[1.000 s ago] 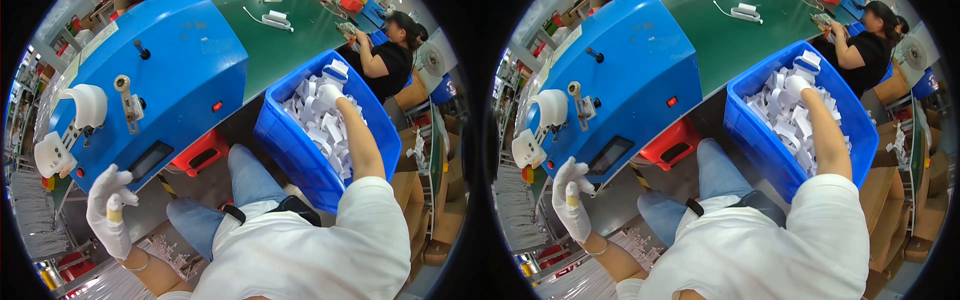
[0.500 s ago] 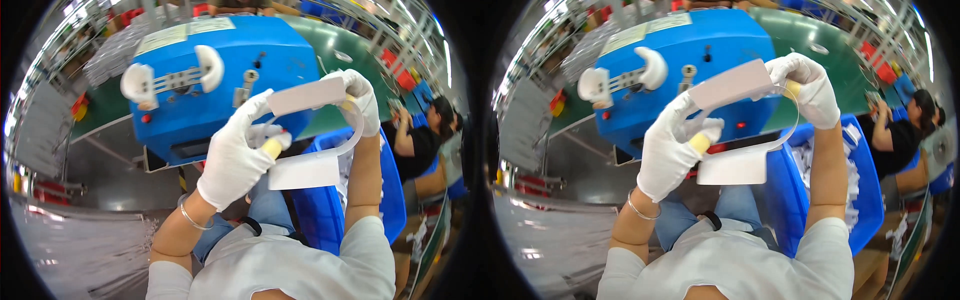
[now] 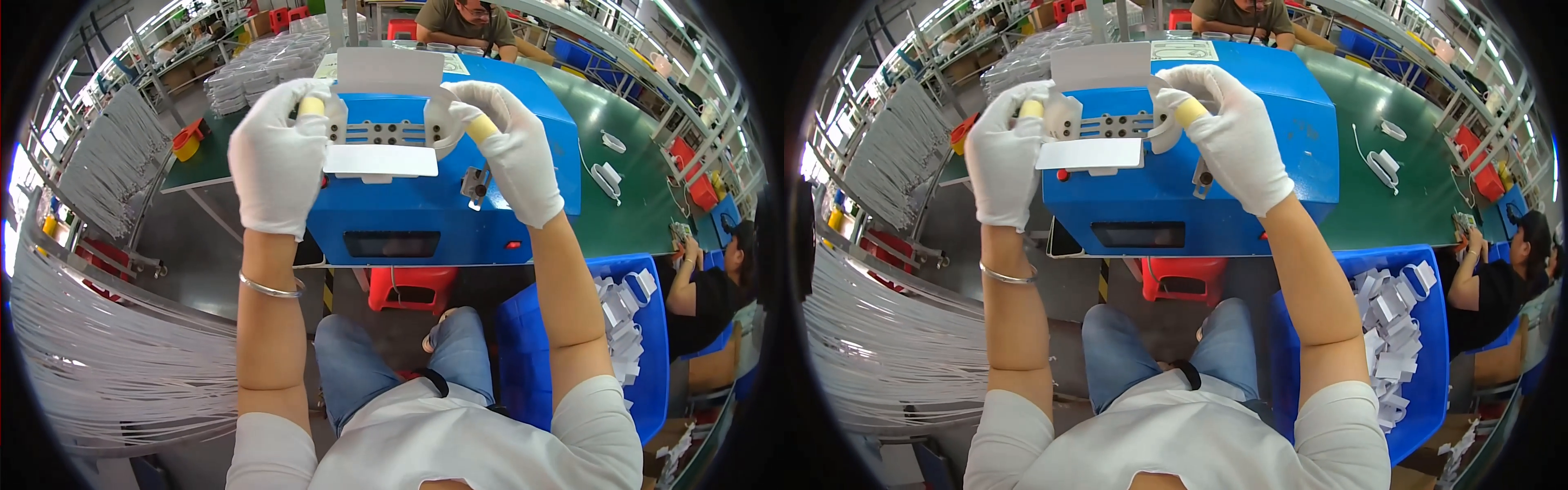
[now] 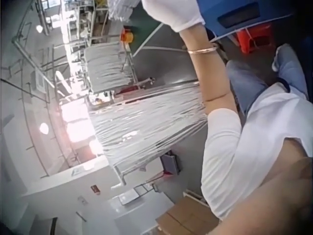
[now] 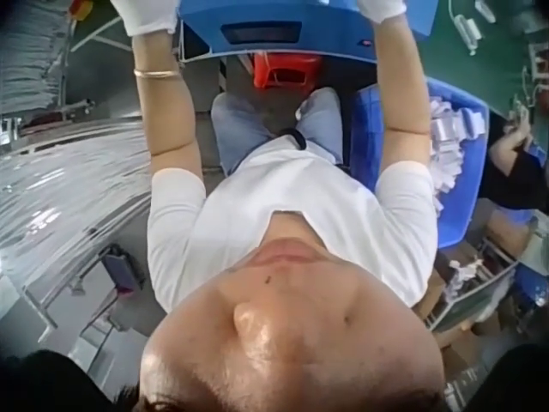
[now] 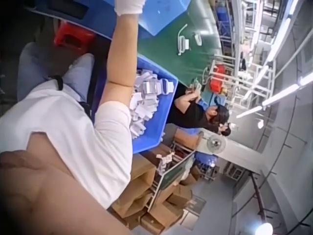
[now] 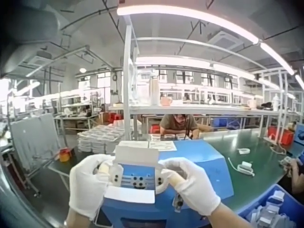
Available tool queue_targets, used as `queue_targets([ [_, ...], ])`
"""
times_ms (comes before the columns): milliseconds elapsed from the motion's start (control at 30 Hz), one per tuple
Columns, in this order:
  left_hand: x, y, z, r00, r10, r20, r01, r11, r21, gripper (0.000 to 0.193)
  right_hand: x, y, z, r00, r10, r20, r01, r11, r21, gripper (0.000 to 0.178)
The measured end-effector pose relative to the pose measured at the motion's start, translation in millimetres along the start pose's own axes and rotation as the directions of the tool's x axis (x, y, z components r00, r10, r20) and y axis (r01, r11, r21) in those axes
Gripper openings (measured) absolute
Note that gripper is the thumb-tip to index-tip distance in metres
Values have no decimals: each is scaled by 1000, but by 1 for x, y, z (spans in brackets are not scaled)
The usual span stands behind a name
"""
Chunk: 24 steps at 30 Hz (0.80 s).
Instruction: Processing and assembling white electrical cables at a factory workstation.
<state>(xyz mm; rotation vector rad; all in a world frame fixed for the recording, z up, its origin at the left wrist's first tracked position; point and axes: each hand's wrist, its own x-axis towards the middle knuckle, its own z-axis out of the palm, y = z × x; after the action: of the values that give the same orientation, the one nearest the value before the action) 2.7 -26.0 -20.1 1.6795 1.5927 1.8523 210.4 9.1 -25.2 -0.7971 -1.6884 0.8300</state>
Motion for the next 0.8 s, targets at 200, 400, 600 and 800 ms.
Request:
queue_targets([
  [200,-6,-42,13,976,172,-133,-178,984,-31,23,18,12,-15,994,26,102,-30,999,34,30],
  [400,-64,-47,21,854,-347,387,511,698,-501,32,48,-8,7,977,-117,176,139,983,-118,24],
  [600,-58,-56,43,778,-288,558,625,442,-643,23,43,-22,12,985,128,116,-101,971,-215,19],
  [800,-55,-103,-85,922,57,-383,-9,992,126,7,26,5,-1,969,-243,41,238,876,-420,32],
])
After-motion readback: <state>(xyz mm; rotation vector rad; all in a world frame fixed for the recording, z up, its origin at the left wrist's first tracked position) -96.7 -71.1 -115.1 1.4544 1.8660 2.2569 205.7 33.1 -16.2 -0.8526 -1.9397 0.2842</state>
